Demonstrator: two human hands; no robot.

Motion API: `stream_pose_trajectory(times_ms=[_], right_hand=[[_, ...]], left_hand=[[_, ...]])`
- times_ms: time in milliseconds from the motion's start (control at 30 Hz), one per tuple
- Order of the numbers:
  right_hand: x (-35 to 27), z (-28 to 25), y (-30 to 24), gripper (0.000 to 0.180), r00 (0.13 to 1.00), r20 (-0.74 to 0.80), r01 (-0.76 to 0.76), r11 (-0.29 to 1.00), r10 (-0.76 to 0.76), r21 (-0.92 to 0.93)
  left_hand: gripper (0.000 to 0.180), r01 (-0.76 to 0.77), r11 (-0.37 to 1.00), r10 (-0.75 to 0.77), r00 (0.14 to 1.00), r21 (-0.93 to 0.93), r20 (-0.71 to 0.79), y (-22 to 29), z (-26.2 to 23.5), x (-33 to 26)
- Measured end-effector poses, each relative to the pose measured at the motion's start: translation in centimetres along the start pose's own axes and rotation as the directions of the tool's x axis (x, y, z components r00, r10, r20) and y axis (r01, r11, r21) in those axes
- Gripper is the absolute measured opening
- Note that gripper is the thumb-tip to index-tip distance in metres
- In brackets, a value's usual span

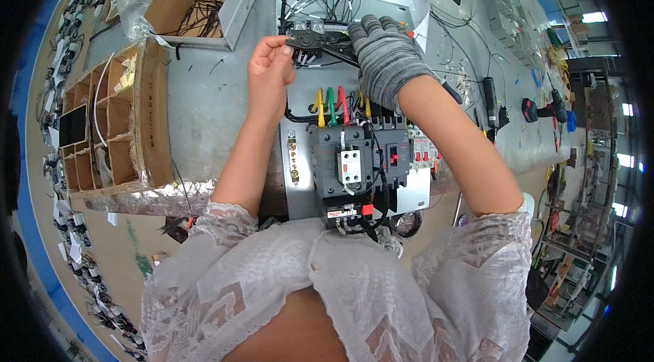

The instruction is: The person strips the insulation from white wires using pliers and connects them to terminals on an electrical control box. They handle multiple wires one at a time, organizing them and securing connections within the panel.

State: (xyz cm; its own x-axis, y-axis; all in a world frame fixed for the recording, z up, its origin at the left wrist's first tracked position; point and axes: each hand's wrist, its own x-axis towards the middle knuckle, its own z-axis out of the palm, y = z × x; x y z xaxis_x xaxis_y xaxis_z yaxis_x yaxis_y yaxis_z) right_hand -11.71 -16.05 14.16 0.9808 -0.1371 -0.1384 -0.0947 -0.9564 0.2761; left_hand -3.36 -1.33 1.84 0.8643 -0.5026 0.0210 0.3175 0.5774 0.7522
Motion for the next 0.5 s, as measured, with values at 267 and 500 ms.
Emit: stream_pose_trajectory(times_ms=[267,500], right_hand=[[-0.2,-1.4,-0.6,0.063,0.998,0.058,-0.011,1.0,0.011,-0.002],[0.2,-0.6,-0.3,0.056,0.997,0.078,0.0,0.998,0.005,-0.064]], left_hand=[[0.004,0.008,1.0,-0.007,1.0,0.012,-0.023,0.1,0.2,0.0],[0.004,-0.001,0.999,0.002,0.999,0.043,-0.042,0.2,0.4,-0.1]])
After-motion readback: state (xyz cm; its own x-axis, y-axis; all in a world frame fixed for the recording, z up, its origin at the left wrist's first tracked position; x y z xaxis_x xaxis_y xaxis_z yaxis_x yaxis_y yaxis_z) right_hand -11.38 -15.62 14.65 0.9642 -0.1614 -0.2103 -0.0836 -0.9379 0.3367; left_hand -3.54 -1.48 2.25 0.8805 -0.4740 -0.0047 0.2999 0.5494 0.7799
